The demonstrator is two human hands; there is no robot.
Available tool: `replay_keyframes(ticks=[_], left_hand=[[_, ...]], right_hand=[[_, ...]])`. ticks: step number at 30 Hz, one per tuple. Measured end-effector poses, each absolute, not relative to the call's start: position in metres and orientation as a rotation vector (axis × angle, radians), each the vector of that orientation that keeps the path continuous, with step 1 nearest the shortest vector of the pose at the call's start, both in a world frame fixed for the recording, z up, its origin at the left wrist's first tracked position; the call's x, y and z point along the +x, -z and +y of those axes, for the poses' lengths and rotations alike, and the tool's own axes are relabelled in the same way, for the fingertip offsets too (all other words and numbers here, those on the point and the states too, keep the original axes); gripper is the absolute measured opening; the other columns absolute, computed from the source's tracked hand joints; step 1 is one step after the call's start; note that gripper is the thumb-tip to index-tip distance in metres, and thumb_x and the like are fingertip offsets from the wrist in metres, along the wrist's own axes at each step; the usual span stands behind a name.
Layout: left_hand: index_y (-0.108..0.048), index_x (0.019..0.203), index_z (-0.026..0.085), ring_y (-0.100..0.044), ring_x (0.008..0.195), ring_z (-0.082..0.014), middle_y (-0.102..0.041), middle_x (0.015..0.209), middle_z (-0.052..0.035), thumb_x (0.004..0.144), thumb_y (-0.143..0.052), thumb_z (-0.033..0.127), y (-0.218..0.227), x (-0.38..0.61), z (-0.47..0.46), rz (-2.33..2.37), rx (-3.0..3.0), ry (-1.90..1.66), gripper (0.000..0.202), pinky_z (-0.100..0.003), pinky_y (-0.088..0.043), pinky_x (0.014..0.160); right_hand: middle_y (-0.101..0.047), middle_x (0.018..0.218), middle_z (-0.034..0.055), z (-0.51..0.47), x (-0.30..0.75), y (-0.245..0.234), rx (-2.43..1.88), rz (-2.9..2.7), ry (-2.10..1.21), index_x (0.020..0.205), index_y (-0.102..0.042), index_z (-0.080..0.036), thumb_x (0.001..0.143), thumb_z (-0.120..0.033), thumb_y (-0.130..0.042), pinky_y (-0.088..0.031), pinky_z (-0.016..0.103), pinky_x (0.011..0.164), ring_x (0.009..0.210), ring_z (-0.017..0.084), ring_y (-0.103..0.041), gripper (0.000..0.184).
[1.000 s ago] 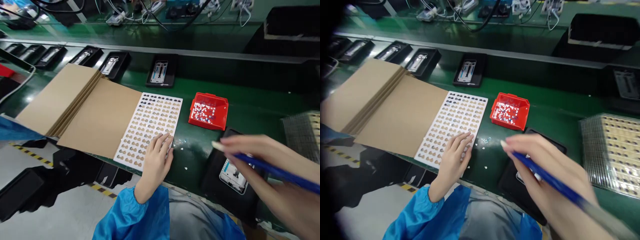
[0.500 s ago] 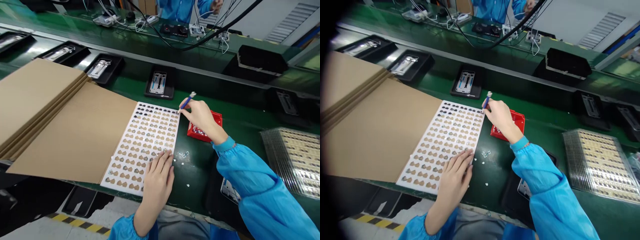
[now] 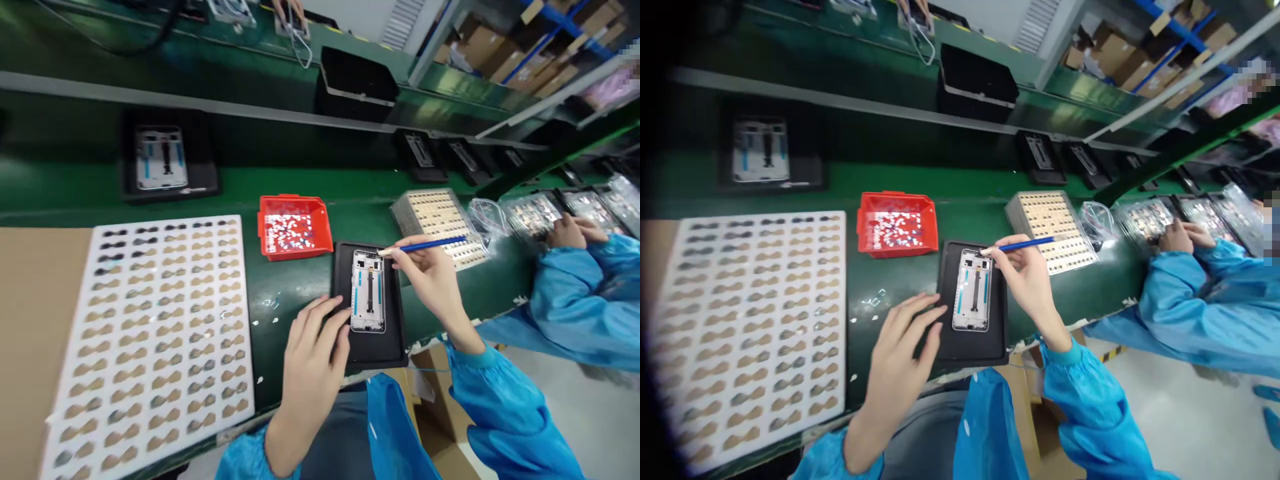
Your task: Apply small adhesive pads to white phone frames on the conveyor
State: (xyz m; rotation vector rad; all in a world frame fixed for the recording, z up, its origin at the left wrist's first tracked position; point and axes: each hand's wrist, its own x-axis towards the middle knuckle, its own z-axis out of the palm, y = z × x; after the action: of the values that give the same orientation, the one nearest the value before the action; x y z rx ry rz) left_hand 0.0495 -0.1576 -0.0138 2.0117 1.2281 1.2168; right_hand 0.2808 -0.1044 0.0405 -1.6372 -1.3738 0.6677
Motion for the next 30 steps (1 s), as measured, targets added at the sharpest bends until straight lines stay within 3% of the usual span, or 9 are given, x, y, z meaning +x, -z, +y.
replay_keyframes(ticks=[3,6,13,23,30], left_hand=[[-0.071,0.129,0.02,-0.064,0.142,-0.0315,-0.071,0.147,-0.0133,0.111,-0.05,0.017,0.036,0.072,-0.166,1.172,2.169,-1.064,0.028,-0.047,-0.057,0.106],[-0.069,0.139,0.019,-0.061,0.146,-0.033,-0.067,0.155,-0.0154,0.109,-0.051,0.018,0.05,0.075,-0.172,1.179,2.277,-0.95,0.035,-0.047,-0.057,0.105],[-0.069,0.138,0.018,-0.063,0.144,-0.0304,-0.07,0.152,-0.0136,0.109,-0.049,0.017,0.049,0.072,-0.173,1.208,2.281,-0.947,0.035,-0.043,-0.055,0.104],[-0.07,0.137,0.018,-0.064,0.144,-0.0294,-0.07,0.152,-0.014,0.109,-0.05,0.018,0.047,0.073,-0.173,1.208,2.273,-0.96,0.034,-0.042,-0.054,0.105],[-0.07,0.135,0.018,-0.063,0.144,-0.0288,-0.071,0.151,-0.0135,0.11,-0.049,0.018,0.044,0.075,-0.174,1.22,2.273,-0.968,0.033,-0.041,-0.053,0.108]], right_hand=[[-0.083,0.095,0.0082,-0.1,0.305,-0.021,-1.785,-1.511,-0.543,0.105,-0.072,-0.022,0.101,-0.061,-0.071,-0.069,0.04,0.077,0.086,0.026,-0.082,0.04],[-0.083,0.096,0.0083,-0.094,0.308,-0.011,-1.844,-1.625,-0.452,0.101,-0.073,-0.022,0.107,-0.055,-0.062,-0.068,0.038,0.076,0.085,0.025,-0.081,0.036],[-0.084,0.1,0.0086,-0.095,0.301,-0.005,-1.858,-1.784,-0.304,0.105,-0.074,-0.023,0.112,-0.05,-0.057,-0.068,0.036,0.074,0.08,0.024,-0.081,0.033],[-0.083,0.092,0.0079,-0.096,0.293,-0.002,-1.876,-1.807,-0.187,0.101,-0.074,-0.022,0.112,-0.044,-0.059,-0.065,0.033,0.07,0.077,0.023,-0.08,0.029],[-0.082,0.089,0.008,-0.095,0.293,0.003,-1.944,-1.858,-0.065,0.101,-0.074,-0.021,0.113,-0.049,-0.058,-0.059,0.03,0.065,0.072,0.022,-0.077,0.034]])
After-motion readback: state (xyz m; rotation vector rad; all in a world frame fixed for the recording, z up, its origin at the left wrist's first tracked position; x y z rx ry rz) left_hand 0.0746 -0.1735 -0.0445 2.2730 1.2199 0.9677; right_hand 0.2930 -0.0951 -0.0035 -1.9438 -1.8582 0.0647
